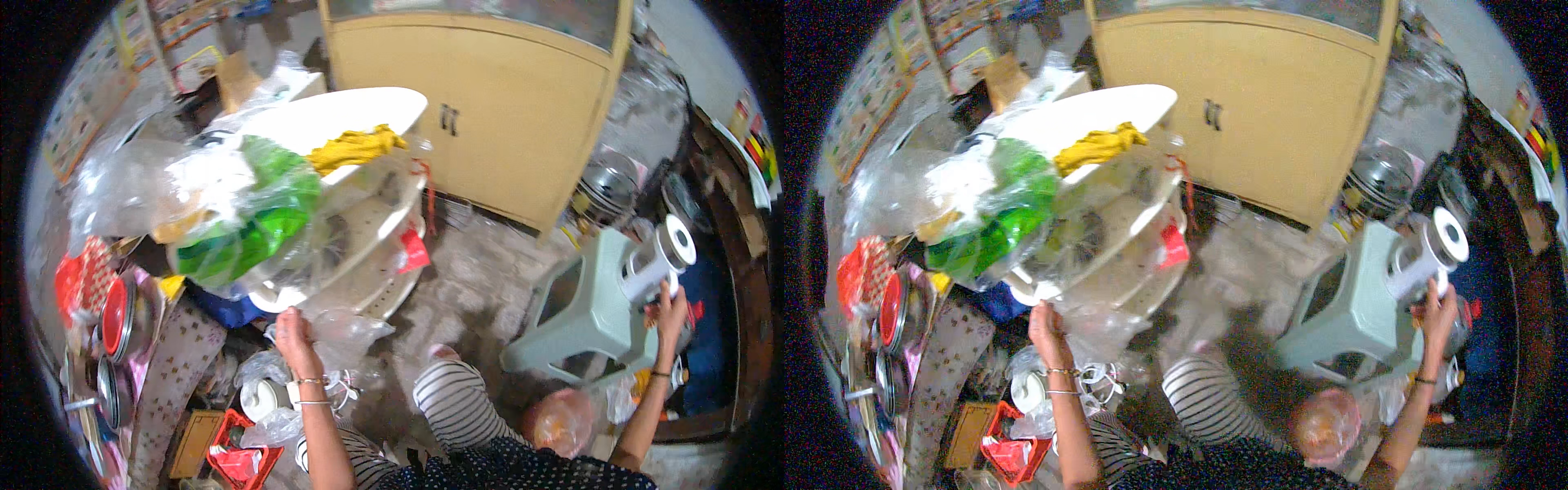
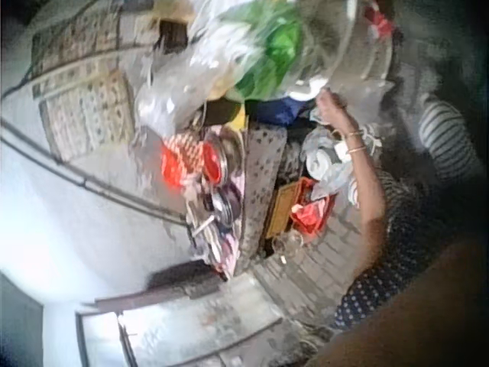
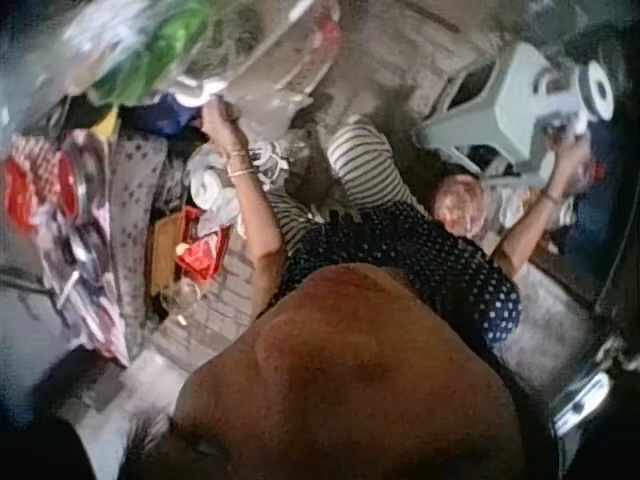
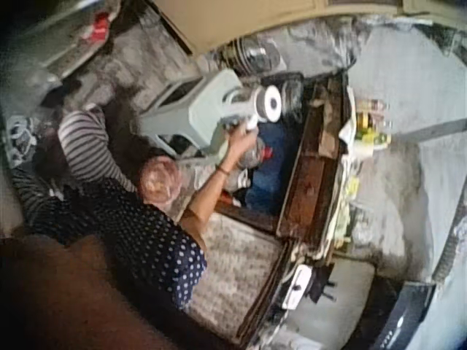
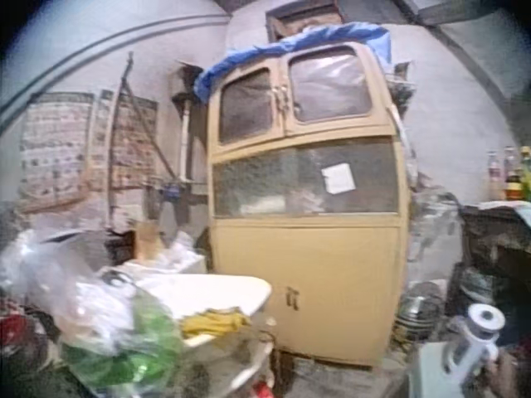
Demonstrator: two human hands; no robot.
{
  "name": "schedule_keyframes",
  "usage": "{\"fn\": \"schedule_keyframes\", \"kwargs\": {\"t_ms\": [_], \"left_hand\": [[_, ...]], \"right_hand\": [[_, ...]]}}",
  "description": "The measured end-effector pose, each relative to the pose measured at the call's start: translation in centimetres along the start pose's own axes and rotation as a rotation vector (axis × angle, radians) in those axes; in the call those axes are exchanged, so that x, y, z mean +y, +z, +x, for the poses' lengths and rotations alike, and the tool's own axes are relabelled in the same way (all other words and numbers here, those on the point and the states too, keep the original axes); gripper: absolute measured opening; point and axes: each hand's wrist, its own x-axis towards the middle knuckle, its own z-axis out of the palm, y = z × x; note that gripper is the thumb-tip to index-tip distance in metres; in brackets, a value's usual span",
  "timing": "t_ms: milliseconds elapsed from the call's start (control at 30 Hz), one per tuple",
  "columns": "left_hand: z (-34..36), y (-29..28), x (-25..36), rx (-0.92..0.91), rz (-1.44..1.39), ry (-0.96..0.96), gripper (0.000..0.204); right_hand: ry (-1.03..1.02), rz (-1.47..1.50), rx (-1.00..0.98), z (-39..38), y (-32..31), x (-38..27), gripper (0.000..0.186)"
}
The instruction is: The person wipes down the tiers of a white plastic corner shelf with a yellow cloth and sorts through items stored in plastic bags.
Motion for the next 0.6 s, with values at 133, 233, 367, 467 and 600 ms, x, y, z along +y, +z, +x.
{"fn": "schedule_keyframes", "kwargs": {"t_ms": [133,233,367,467,600], "left_hand": [[-0.4,-0.5,0.9,-0.072,-0.005,-0.014,0.019],[-0.7,0.4,1.7,-0.095,-0.034,0.028,0.019],[-0.4,0.0,2.0,-0.042,0.005,0.029,0.017],[-0.2,-0.9,2.0,-0.031,0.005,0.061,0.018],[-0.1,-0.1,2.2,-0.052,-0.013,0.061,0.018]], "right_hand": [[-0.137,-0.503,0.314,-2.8,-1.0,-5.9,0.047],[-0.32,-0.154,0.469,-2.6,-0.8,-8.8,0.032],[-0.393,0.391,-0.224,-4.5,7.9,-22.5,0.03],[-0.904,0.35,-0.494,-5.1,15.7,-31.3,0.037],[-1.389,0.358,-0.514,-3.7,26.6,-39.8,0.038]]}}
